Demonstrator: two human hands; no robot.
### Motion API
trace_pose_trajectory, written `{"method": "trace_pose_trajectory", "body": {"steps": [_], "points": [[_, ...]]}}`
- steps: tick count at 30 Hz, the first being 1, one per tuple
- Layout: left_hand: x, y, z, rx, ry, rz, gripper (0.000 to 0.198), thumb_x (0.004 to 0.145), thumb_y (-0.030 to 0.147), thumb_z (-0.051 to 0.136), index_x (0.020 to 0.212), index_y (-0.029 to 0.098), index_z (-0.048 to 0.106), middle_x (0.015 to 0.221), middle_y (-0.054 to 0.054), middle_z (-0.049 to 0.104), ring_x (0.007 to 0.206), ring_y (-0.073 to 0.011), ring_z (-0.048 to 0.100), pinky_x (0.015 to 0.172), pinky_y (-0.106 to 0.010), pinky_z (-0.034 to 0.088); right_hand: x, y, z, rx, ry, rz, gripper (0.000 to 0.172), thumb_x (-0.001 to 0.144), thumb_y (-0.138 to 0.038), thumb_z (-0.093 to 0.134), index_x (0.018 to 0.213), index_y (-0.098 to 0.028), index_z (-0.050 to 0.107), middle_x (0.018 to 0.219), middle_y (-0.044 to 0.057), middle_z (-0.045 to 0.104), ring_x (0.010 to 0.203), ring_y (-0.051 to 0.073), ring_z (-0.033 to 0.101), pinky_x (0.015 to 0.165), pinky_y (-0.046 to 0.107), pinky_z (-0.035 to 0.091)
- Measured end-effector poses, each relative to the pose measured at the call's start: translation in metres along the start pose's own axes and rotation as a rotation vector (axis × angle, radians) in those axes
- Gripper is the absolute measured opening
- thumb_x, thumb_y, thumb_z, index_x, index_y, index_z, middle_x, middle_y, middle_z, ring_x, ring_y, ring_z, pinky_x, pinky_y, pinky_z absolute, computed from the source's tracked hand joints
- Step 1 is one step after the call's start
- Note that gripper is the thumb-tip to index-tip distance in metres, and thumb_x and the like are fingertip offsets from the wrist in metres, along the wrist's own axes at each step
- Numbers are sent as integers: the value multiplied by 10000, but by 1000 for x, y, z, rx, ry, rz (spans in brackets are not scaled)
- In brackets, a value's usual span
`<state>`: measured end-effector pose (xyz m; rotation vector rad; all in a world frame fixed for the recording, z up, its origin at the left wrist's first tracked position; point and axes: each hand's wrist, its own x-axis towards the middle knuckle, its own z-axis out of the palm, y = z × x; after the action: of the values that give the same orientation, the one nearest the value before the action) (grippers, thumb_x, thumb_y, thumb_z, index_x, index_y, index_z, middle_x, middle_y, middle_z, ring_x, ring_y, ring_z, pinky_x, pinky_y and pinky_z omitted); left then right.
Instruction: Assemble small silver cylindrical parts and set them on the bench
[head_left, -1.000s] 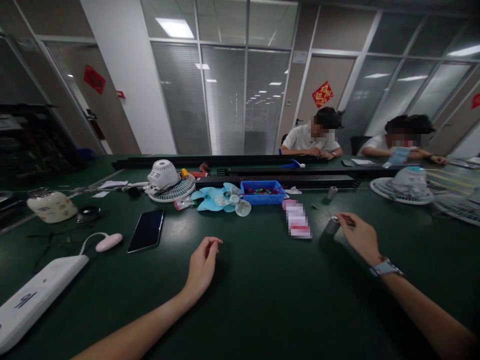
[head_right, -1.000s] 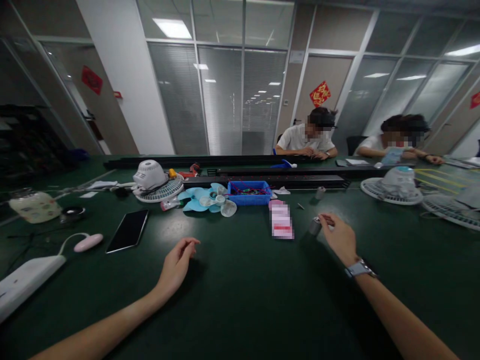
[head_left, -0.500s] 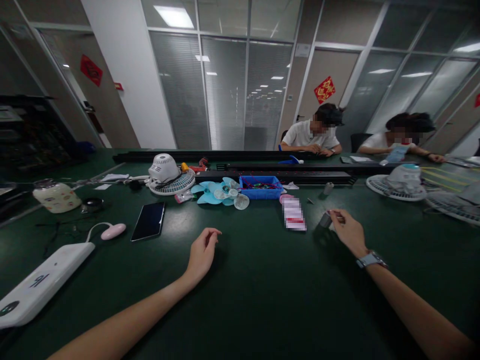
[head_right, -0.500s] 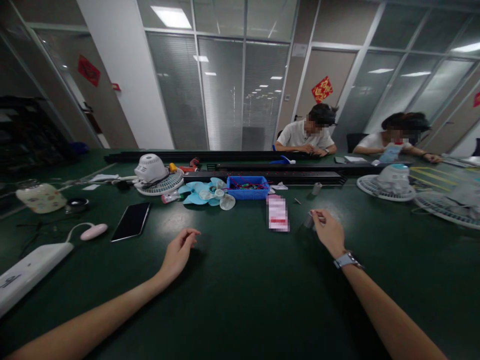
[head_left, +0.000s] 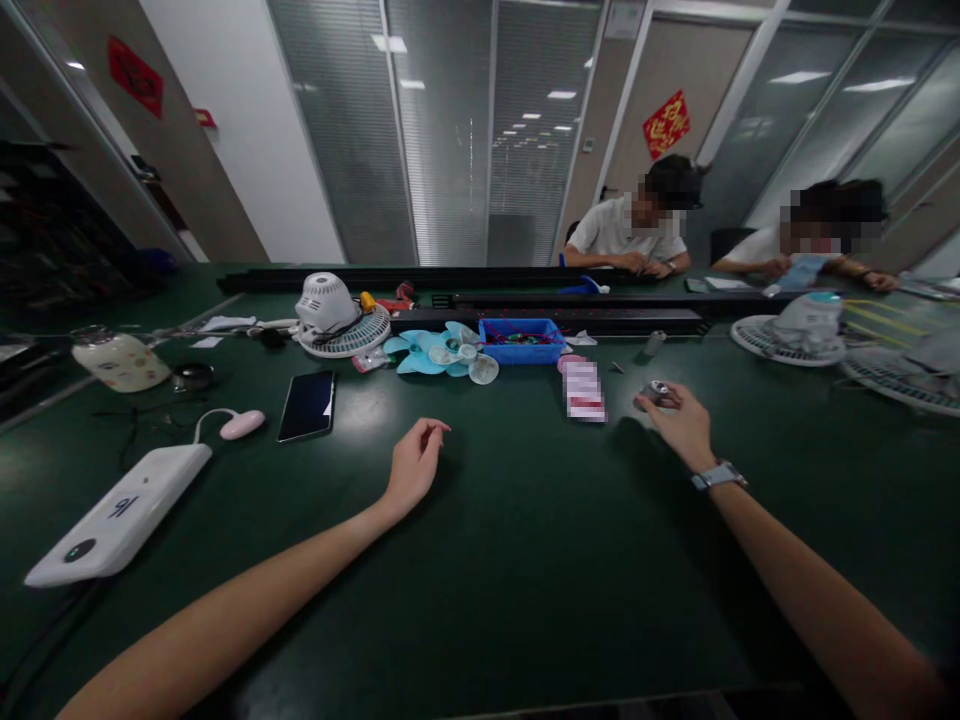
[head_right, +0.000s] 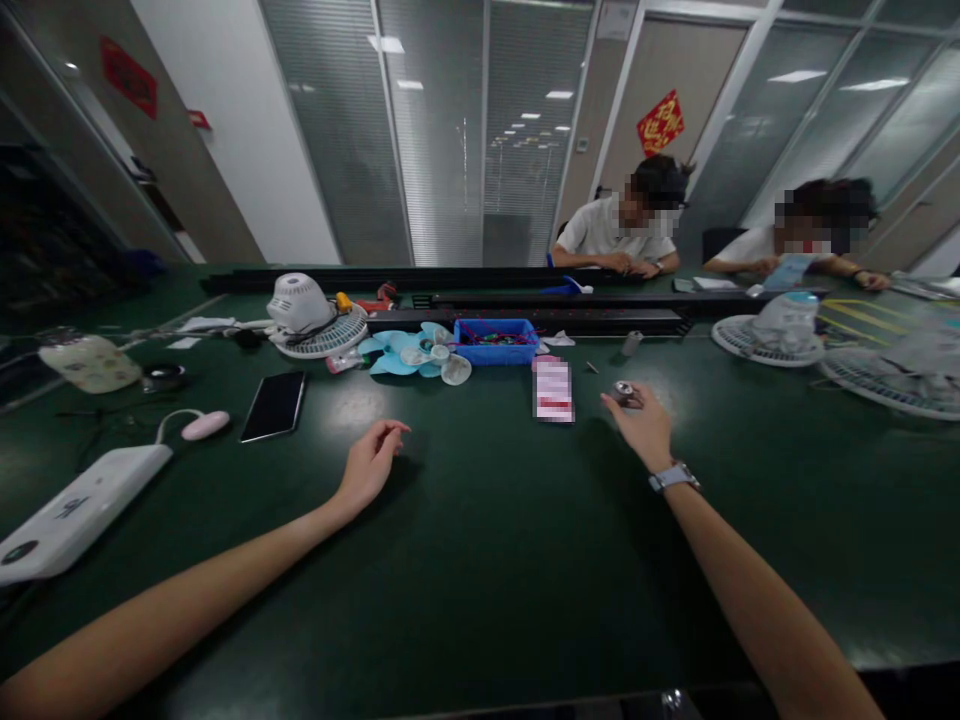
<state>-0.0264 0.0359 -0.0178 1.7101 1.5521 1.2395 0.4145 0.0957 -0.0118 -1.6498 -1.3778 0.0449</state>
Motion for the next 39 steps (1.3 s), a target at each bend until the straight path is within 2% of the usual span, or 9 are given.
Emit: {"method": "trace_pose_trajectory", "body": {"steps": [2,4,9,13,17,23,30,35,39], "points": [[0,-1,0,10,0,6,273,907,360,425,957,198,639,753,2,615,707,-168,616,675,-274,463,-11,-28,3,80,-18,-31,596,723,-514,707,1163,-129,592,1043,147,707,886,254,690,826,410,543],[-1,0,0,11,2,1,282,907,362,422,964,196,643,772,-5,628,722,-173,620,687,-280,466,-28,-63,11,166,-114,-95,558,735,-483,714,1160,-142,594,1071,137,696,905,246,681,832,404,543],[-20,15,2,-14,-79,37,330,915,428,461,1062,206,656,858,-23,655,748,-176,601,696,-285,459,-90,-148,47,416,-553,-298,443,789,-409,699,1161,-195,588,1087,80,682,960,201,658,886,385,524],[-35,28,3,-22,-191,146,361,889,440,544,1180,250,646,1024,-50,667,858,-195,596,717,-289,470,-129,-182,71,483,-791,-376,415,774,-359,728,1146,-233,594,1050,38,685,933,188,654,854,366,527],[-33,27,2,-37,-229,218,310,880,418,587,1134,276,694,1108,-61,656,985,-217,588,800,-315,479,-142,-188,78,515,-818,-346,388,780,-352,726,1125,-225,604,1026,31,686,920,181,651,829,342,522],[-15,25,0,-16,-177,276,214,846,411,647,955,274,770,1072,-64,640,1044,-232,572,910,-379,457,-140,-187,76,518,-835,-306,390,753,-374,748,1084,-209,622,1003,35,685,900,176,643,801,331,518],[-5,42,-8,131,-221,345,210,856,407,629,928,261,763,968,-45,692,1005,-232,567,890,-374,439,-140,-183,79,531,-836,-323,402,752,-392,746,1089,-216,614,998,32,686,892,177,644,802,344,526],[-6,24,-9,92,-57,204,272,866,432,596,981,245,756,931,-44,714,867,-205,602,761,-319,466,-139,-184,76,530,-838,-305,416,741,-379,755,1094,-211,614,1046,41,684,938,183,646,841,350,523],[-16,6,-5,193,-151,184,262,861,420,594,945,248,774,831,-47,718,813,-213,602,734,-327,446,-142,-186,77,530,-836,-315,423,745,-389,752,1104,-212,614,1047,43,685,944,186,647,840,352,525]]}}
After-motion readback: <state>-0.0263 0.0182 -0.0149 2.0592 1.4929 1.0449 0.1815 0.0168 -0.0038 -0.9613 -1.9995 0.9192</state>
